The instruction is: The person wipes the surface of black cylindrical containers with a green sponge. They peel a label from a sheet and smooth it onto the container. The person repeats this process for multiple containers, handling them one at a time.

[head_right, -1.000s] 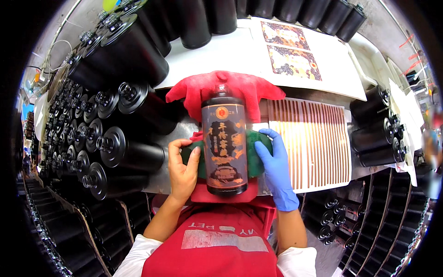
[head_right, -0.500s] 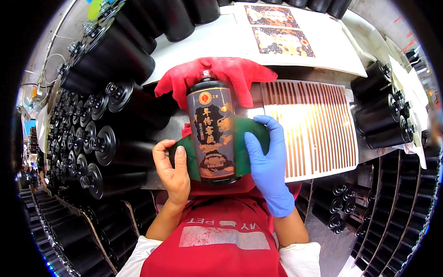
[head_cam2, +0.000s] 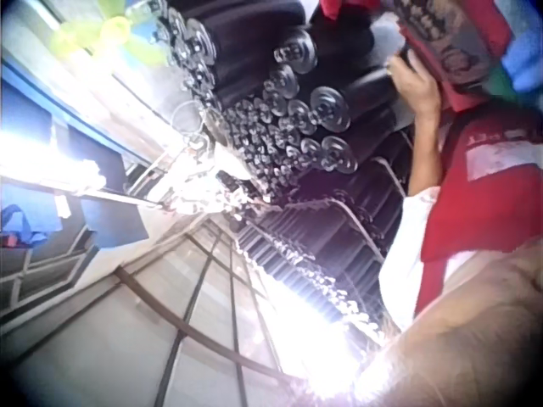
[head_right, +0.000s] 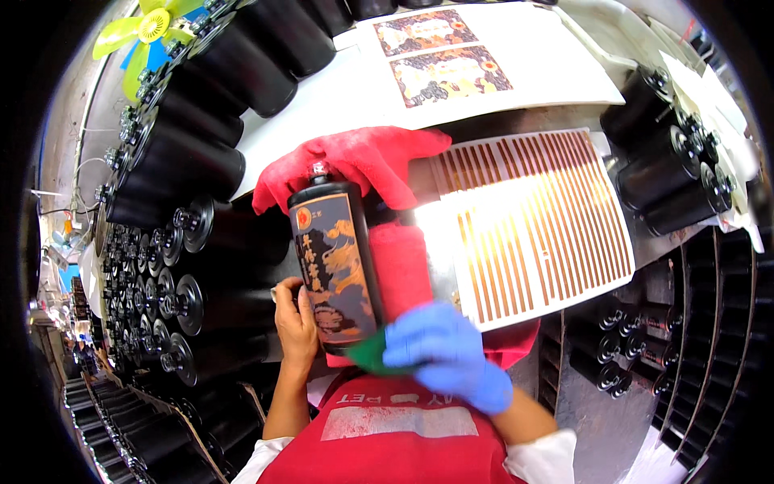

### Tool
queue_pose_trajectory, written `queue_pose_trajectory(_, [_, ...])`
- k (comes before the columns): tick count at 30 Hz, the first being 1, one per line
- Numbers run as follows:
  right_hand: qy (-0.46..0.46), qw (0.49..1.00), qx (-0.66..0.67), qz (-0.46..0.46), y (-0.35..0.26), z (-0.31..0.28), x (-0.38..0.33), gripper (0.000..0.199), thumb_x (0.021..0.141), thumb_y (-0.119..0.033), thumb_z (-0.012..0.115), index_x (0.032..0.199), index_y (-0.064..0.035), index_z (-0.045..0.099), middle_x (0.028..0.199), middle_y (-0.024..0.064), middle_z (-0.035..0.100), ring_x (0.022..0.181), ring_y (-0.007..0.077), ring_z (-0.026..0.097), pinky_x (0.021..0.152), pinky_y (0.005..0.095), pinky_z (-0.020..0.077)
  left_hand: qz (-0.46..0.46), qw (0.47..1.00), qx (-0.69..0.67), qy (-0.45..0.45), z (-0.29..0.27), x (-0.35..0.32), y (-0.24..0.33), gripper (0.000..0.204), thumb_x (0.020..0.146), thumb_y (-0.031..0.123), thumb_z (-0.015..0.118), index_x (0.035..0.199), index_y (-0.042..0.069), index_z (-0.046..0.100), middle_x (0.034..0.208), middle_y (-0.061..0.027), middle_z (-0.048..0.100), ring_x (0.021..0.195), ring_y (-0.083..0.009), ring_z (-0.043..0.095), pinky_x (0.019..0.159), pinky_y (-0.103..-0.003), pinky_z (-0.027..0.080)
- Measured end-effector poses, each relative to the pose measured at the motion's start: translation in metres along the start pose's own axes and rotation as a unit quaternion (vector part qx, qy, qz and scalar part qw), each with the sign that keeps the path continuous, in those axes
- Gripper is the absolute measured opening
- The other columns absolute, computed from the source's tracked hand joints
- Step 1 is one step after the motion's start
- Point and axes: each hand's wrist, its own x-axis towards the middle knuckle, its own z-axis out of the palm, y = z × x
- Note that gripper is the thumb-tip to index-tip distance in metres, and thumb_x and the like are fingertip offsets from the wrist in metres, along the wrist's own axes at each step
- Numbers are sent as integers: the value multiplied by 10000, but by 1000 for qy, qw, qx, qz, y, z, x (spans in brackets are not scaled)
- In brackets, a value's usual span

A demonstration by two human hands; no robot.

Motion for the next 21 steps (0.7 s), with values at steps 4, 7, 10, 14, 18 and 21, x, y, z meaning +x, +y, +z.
queue_pose_trajectory(4, [-35, 976, -40, 211, -21, 0, 24, 202, 669, -18, 754, 858, -55, 694, 817, 65, 659, 740, 199, 636, 692, 289, 498, -35, 999, -3, -8, -7, 4, -4, 174, 877, 77, 543, 1020, -20, 530, 939, -220, 560, 873, -391, 538, 771, -410, 432])
queue_pose_trajectory(7, [66, 962, 20, 264, 1, 0, 99, 180, 774, -51, 698, 946, -17, 662, 842, 37, 659, 776, 98, 607, 690, 254, 497, 1, 998, 59, -1, -13, 0, -7, 187, 861, 61, 557, 1031, -16, 538, 962, -233, 550, 899, -394, 529, 787, -421, 422])
queue_pose_trajectory(10, [118, 981, -95, 122, 28, -2, 163, 125, 764, -65, 705, 872, -16, 664, 783, 43, 632, 722, 91, 595, 652, 258, 485, 61, 998, -16, -24, -23, -9, 4, 378, 841, 116, 605, 1169, -40, 504, 1178, -269, 490, 1102, -422, 460, 955, -436, 349])
queue_pose_trajectory(14, [31, 939, -298, -169, 17, 17, 135, 242, 633, -7, 701, 848, -114, 671, 733, 68, 600, 663, 263, 589, 577, 317, 475, 112, 969, -186, -114, -43, -13, 23, 779, 765, 279, 721, 1349, -76, 348, 1392, -327, 291, 1297, -457, 294, 1066, -457, 238])
queue_pose_trajectory(18, [-192, 926, -294, -137, -37, 32, 36, 260, 656, -135, 648, 912, -160, 685, 731, 37, 606, 579, 188, 577, 486, 292, 462, 143, 961, -187, -149, -17, -6, 16, 774, 670, 155, 754, 1308, -102, 401, 1402, -366, 238, 1301, -485, 281, 1072, -489, 218])
queue_pose_trajectory(21, [-344, 878, -325, 70, -65, 21, 51, 342, 637, -96, 693, 976, -140, 694, 841, 30, 621, 754, 166, 606, 620, 278, 489, 175, 974, -125, -73, -24, -3, 22, 636, 626, 32, 705, 1220, -87, 510, 1324, -350, 387, 1253, -458, 385, 1035, -497, 292])
